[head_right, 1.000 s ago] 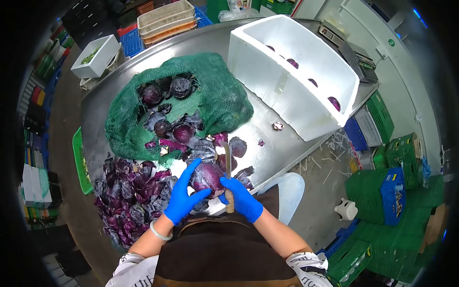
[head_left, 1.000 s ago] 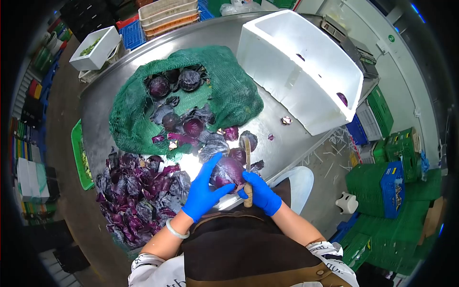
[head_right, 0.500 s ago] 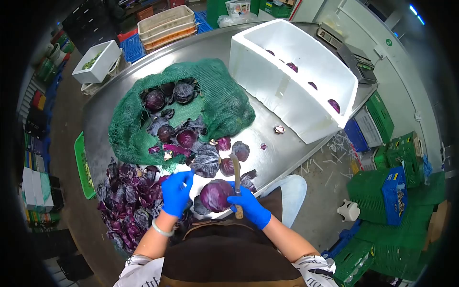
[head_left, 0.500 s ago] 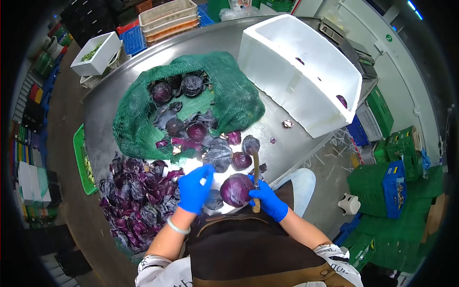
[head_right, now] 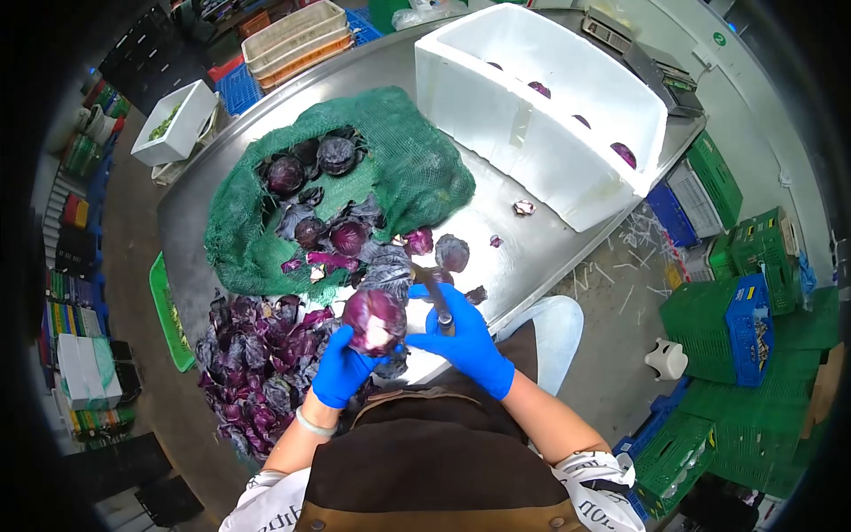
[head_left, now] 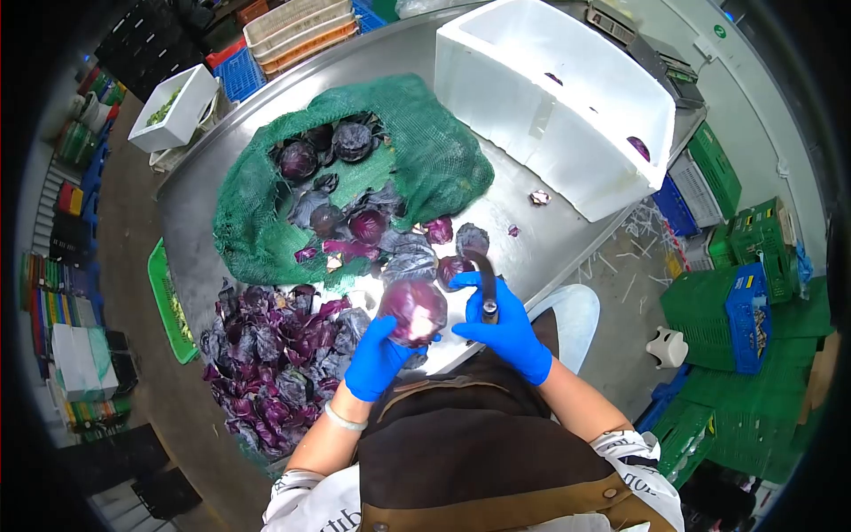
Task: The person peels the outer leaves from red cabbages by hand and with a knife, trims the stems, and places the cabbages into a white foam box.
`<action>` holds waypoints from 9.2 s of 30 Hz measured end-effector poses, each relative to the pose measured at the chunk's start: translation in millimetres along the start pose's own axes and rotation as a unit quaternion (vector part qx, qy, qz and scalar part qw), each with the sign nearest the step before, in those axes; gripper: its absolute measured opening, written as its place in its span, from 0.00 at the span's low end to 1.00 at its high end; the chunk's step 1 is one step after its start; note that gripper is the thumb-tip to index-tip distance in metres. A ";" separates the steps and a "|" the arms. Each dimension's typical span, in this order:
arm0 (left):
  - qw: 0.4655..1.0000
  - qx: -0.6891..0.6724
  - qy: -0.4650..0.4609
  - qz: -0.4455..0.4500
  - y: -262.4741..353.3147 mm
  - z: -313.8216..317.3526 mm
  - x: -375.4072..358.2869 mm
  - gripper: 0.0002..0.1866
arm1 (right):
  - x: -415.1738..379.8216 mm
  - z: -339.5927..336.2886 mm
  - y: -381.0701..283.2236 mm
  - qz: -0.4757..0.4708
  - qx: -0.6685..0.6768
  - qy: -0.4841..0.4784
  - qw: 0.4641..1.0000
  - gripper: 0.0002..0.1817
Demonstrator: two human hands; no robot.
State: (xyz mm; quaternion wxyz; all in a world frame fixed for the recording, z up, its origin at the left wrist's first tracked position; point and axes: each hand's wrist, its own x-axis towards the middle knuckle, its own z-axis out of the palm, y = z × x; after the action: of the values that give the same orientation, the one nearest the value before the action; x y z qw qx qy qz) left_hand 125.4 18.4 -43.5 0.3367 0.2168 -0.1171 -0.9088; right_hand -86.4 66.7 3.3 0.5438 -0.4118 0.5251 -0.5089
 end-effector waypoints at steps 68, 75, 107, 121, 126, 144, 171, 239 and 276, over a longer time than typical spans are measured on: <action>0.857 0.488 0.097 0.138 12.5 7.4 -9.0 0.53 | 11.6 16.7 -2.2 -0.074 -0.324 -0.023 0.943 0.16; 0.928 0.342 0.094 0.111 7.6 -4.8 -17.5 0.56 | 27.8 -3.3 34.3 0.087 -0.208 0.021 0.974 0.17; 0.589 0.709 0.165 0.352 6.0 32.6 -6.2 0.14 | -8.2 14.6 49.8 0.221 0.207 -0.007 0.953 0.14; 0.987 0.126 0.081 -0.061 19.3 15.3 -9.0 0.28 | -1.5 4.3 31.1 0.094 0.164 -0.163 0.968 0.47; 0.988 0.100 0.105 -0.061 9.7 9.5 -4.2 0.27 | 9.4 8.2 17.3 0.044 -0.095 -0.070 0.992 0.33; 0.917 0.395 0.056 -0.030 13.6 10.1 -13.1 0.52 | 18.0 17.8 12.4 0.013 -0.074 0.008 0.997 0.22; 0.871 0.457 -0.039 0.178 15.8 24.5 -9.8 0.67 | 16.0 -9.4 28.7 0.225 0.185 -0.131 0.948 0.37; 0.944 0.265 0.152 0.123 -22.4 15.0 -5.5 0.42 | 4.9 24.8 0.3 -0.260 -0.503 0.001 0.824 0.31; 0.900 0.424 0.087 0.055 47.0 4.3 -30.6 0.36 | 27.7 -25.7 -15.1 -0.287 -0.505 -0.200 0.789 0.19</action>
State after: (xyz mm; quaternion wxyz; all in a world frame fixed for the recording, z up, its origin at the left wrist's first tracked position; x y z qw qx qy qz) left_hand 170.5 3.9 -13.2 0.2712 0.4107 -0.4728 -0.7309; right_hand -115.6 39.4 11.1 0.1801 -0.8522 0.4440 -0.2100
